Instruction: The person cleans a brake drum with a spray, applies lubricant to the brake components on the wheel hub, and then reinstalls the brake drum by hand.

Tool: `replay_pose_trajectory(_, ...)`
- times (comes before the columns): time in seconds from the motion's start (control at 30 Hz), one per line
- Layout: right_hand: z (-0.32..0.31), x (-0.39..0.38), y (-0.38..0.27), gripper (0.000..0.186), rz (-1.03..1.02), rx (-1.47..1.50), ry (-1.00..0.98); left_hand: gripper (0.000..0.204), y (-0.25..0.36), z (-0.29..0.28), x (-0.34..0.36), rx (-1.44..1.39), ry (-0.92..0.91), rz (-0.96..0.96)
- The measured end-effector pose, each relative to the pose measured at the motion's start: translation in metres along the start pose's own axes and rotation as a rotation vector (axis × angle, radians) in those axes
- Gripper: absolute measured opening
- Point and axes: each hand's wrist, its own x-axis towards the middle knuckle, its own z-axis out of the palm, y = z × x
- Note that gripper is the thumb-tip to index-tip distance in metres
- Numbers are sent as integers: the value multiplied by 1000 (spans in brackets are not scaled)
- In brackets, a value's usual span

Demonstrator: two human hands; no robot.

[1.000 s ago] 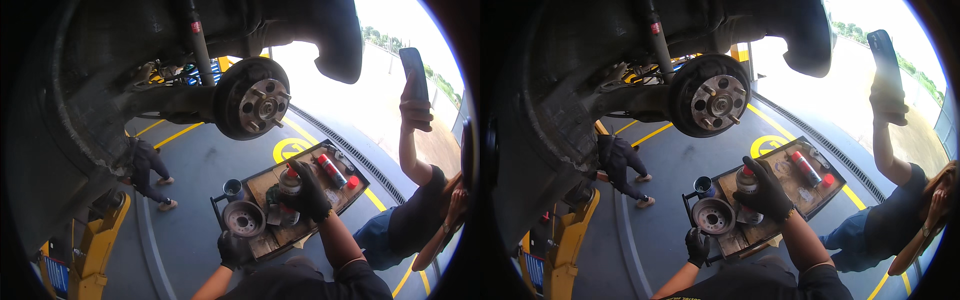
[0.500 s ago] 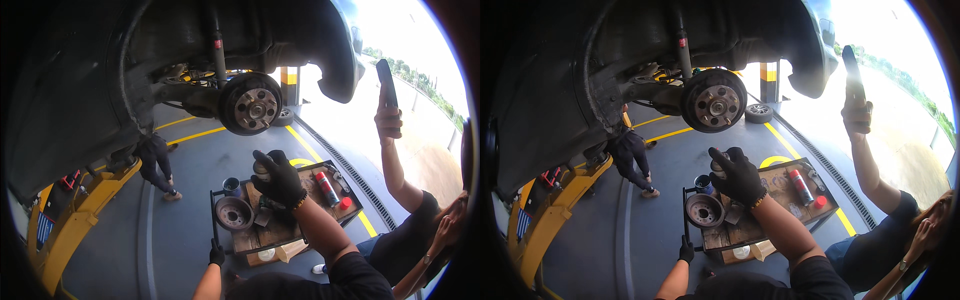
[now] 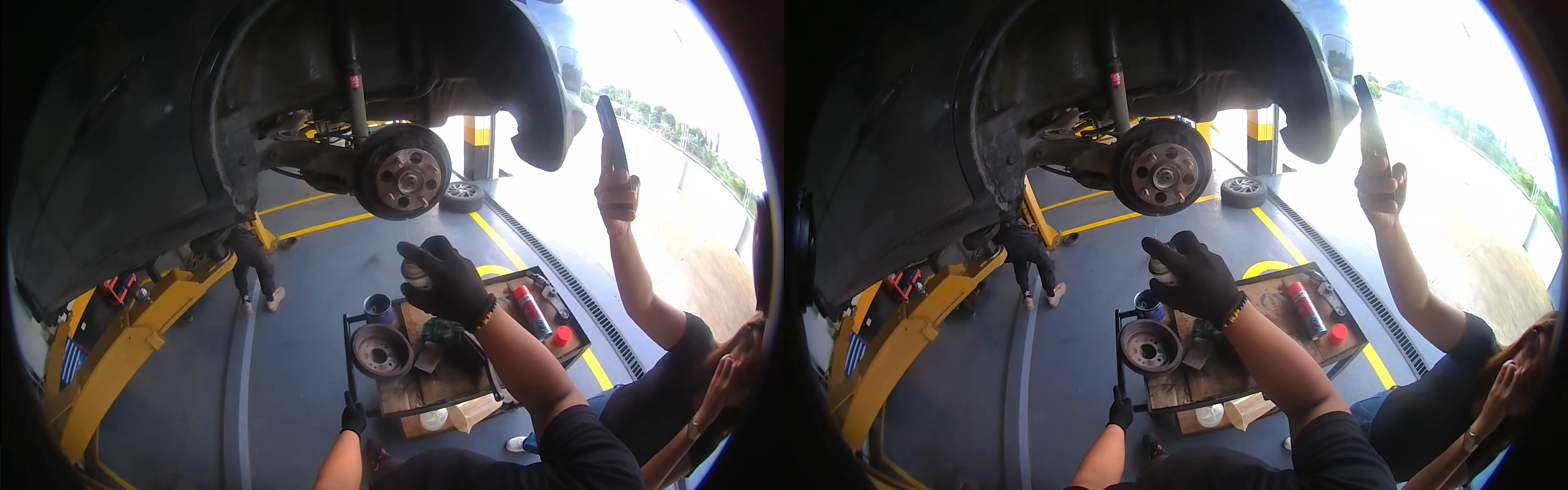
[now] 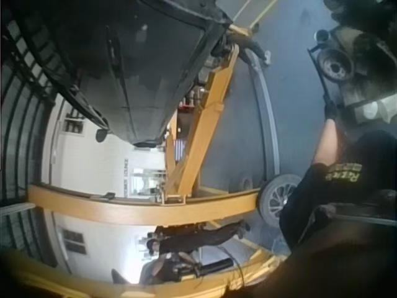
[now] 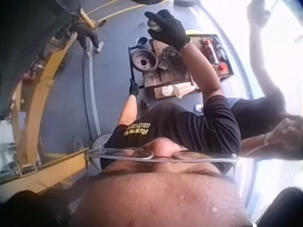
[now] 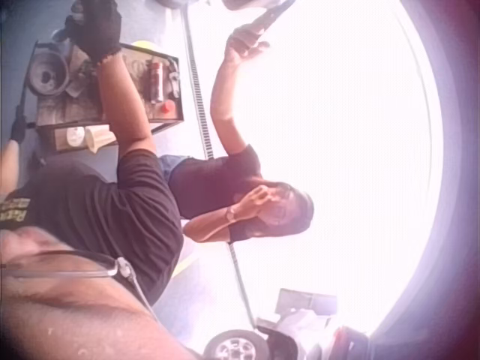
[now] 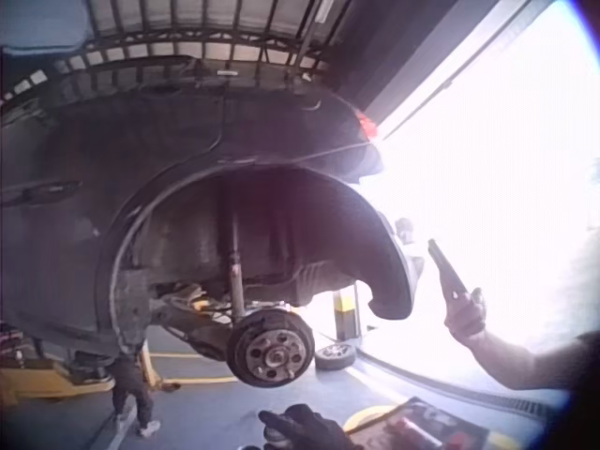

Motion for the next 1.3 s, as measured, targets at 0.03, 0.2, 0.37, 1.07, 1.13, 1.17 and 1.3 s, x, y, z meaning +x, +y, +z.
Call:
replay_pose_trajectory(0.03, -1, 2, -1, 68, -10, 27, -34, 78, -1, -1, 1, 19, -6, -5)
replay_pose_trajectory(0.2, -3, 12, 4, 67, -49, 51, -33, 77, 0, 2, 4, 23, -10, -6)
replay_pose_trajectory(0.37, -5, 19, 3, 67, -39, 20, -45, 77, 5, -4, 4, 17, -42, -50)
replay_pose_trajectory(1.07, -25, 48, 0, 69, 100, 97, -23, 79, -3, -1, 12, 38, -55, -15)
replay_pose_trajectory(1.13, -22, 44, 5, 69, 37, 63, -24, 79, 1, 1, 15, 41, -75, -39)
replay_pose_trajectory(1.17, -22, 43, 7, 70, -27, 34, -26, 79, 3, 3, 15, 41, -80, -34)
replay_pose_trajectory(1.3, -25, 51, -1, 73, 119, 123, 25, 81, -13, 1, 21, -22, -46, -26)
